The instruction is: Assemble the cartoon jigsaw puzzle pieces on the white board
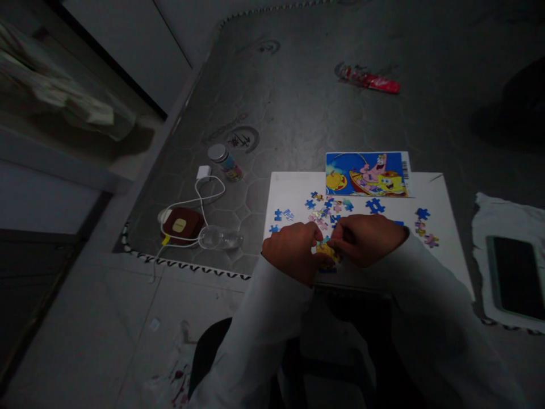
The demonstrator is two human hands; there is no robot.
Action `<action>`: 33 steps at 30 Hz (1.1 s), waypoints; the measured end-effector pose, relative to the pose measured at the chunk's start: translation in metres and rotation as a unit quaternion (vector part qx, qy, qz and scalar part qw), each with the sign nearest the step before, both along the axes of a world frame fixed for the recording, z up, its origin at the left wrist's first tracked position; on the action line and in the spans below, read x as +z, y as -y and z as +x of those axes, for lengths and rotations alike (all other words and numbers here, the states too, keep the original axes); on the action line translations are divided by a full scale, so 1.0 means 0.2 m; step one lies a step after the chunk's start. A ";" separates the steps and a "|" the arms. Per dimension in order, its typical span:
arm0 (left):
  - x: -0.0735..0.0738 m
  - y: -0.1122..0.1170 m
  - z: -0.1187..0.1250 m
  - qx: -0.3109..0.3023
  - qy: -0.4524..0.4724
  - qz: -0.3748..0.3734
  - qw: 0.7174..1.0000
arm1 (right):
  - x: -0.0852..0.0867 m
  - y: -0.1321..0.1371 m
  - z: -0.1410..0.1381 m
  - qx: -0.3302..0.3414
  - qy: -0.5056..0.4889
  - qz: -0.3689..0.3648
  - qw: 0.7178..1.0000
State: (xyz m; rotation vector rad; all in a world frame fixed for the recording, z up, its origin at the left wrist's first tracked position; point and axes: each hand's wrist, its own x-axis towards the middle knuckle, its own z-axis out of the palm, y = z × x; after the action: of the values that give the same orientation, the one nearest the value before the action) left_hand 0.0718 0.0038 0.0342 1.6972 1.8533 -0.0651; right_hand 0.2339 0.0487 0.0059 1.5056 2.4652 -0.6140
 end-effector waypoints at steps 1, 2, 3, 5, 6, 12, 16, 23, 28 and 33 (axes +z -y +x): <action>0.00 0.00 0.00 -0.008 0.001 0.005 1.000 | 0.00 -0.01 0.00 0.000 0.002 -0.004 1.000; 0.00 0.00 -0.01 -0.014 -0.001 0.008 1.000 | 0.00 -0.02 0.01 -0.001 0.007 -0.010 1.000; 0.00 0.00 -0.01 -0.019 -0.003 0.010 1.000 | 0.01 -0.02 0.01 0.001 0.010 -0.017 1.000; 0.01 0.01 -0.01 -0.025 -0.010 0.006 1.000 | 0.02 -0.04 0.02 0.003 0.015 -0.026 1.000; 0.01 0.02 -0.01 -0.027 -0.011 0.005 1.000 | 0.03 -0.04 0.02 0.001 0.017 -0.028 0.999; 0.01 0.04 -0.06 -0.057 0.012 0.040 0.998 | 0.06 -0.08 0.16 -0.034 -0.014 0.002 0.999; 0.01 0.03 -0.10 -0.117 0.000 0.034 0.993 | 0.07 -0.09 0.26 -0.056 -0.019 0.015 0.998; 0.04 0.03 -0.05 -0.170 -0.052 -0.004 0.984 | 0.10 -0.09 0.28 -0.079 -0.003 0.017 0.997; 0.03 0.02 -0.03 -0.172 -0.056 -0.012 0.983 | 0.10 -0.10 0.28 -0.068 -0.003 0.005 0.998; 0.02 0.03 -0.05 -0.181 -0.057 0.000 0.982 | 0.10 -0.09 0.27 -0.070 0.012 -0.005 0.997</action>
State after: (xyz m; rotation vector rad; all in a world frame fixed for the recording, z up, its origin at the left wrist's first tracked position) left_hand 0.0622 -0.0019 0.0380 2.0490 1.5991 -0.3147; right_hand 0.2872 0.0672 0.0252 1.6817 2.3494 -0.6274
